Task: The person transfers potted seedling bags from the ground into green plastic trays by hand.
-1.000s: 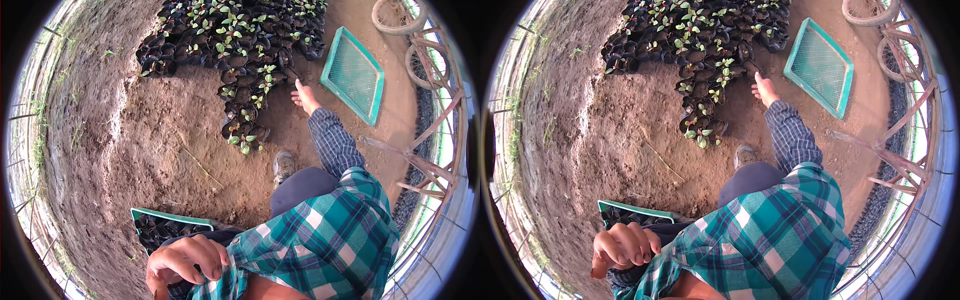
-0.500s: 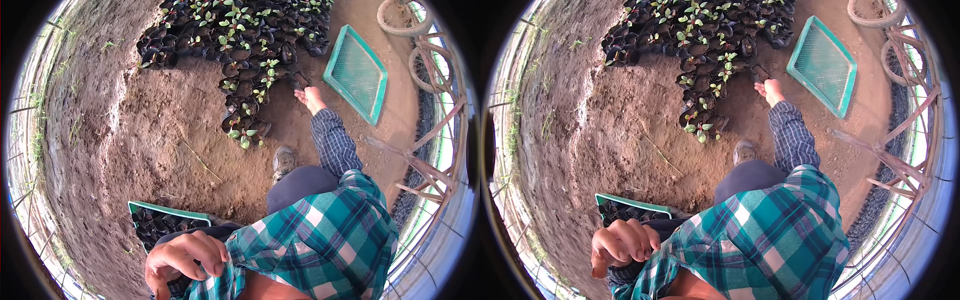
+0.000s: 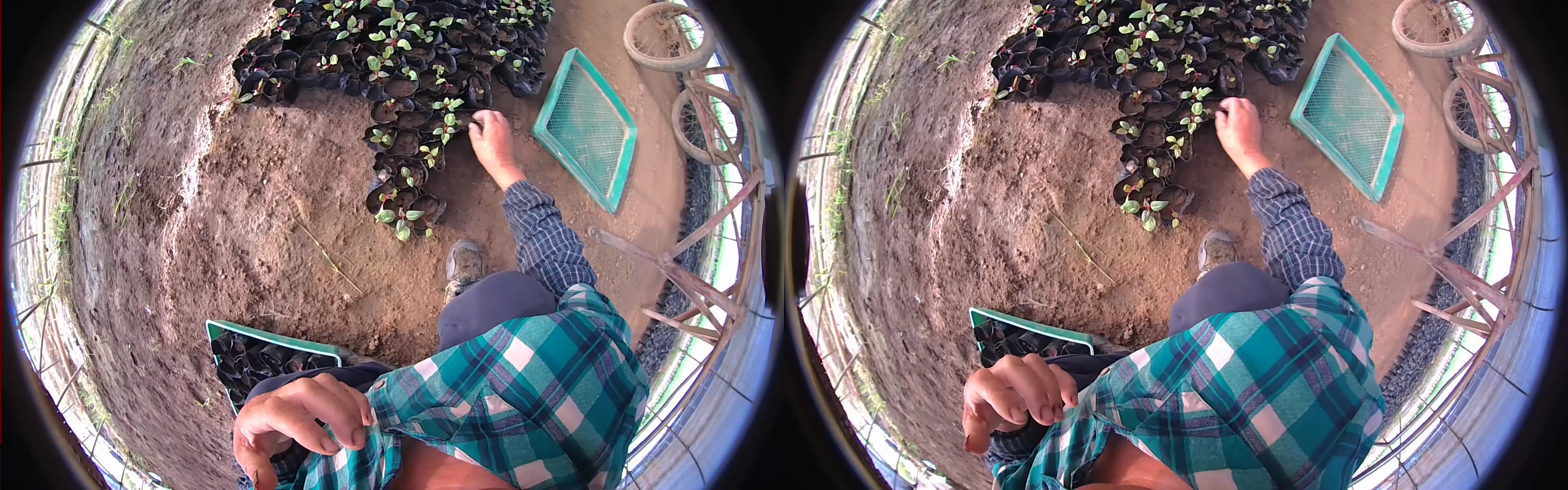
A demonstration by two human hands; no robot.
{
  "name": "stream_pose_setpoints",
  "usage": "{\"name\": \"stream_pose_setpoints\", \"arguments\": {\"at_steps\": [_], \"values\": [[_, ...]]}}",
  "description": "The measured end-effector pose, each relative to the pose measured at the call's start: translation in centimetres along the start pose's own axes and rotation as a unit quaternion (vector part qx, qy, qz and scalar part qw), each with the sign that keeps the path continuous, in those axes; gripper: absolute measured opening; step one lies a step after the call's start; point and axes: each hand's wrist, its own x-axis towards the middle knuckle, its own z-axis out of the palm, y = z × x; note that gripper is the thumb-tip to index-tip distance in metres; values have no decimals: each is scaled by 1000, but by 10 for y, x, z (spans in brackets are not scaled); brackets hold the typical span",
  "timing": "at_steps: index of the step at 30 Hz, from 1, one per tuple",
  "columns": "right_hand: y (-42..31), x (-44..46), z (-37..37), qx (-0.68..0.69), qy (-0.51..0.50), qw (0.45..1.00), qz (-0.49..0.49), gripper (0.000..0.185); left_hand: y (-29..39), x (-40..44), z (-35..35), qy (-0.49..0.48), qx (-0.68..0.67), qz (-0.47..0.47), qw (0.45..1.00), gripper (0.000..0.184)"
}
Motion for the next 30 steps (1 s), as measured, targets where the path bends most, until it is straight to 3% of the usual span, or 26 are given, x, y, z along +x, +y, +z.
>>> {"name": "stream_pose_setpoints", "arguments": {"at_steps": [3, 6, 12, 16, 23, 26, 30], "values": [[-48, 21, 18, 80, -70, 991, -86, 22, -1, 2, 1, 7, 3, -12, 1000, 54], [-77, 27, 37, 38, -107, 982, -153, 25, -7, 1, -4, 6, -7, -10, 1000, 59], [-83, 28, 60, -72, -143, 960, -231, 6, -12, -5, -14, -2, 10, -21, 1000, 64], [-83, 30, 52, -40, -129, 964, -228, 3, -13, -4, -16, 9, 14, -22, 1000, 64], [-69, 13, -27, 53, -3, 997, -53, 16, -10, -4, -23, 21, 33, -25, 999, 65], [-52, -8, -66, 2, 0, 998, -64, 17, -8, -3, -23, 16, 28, -18, 999, 64], [-30, -52, -91, -68, -78, 994, -38, 15, -5, 4, -22, -2, 29, -34, 999, 60]]}}
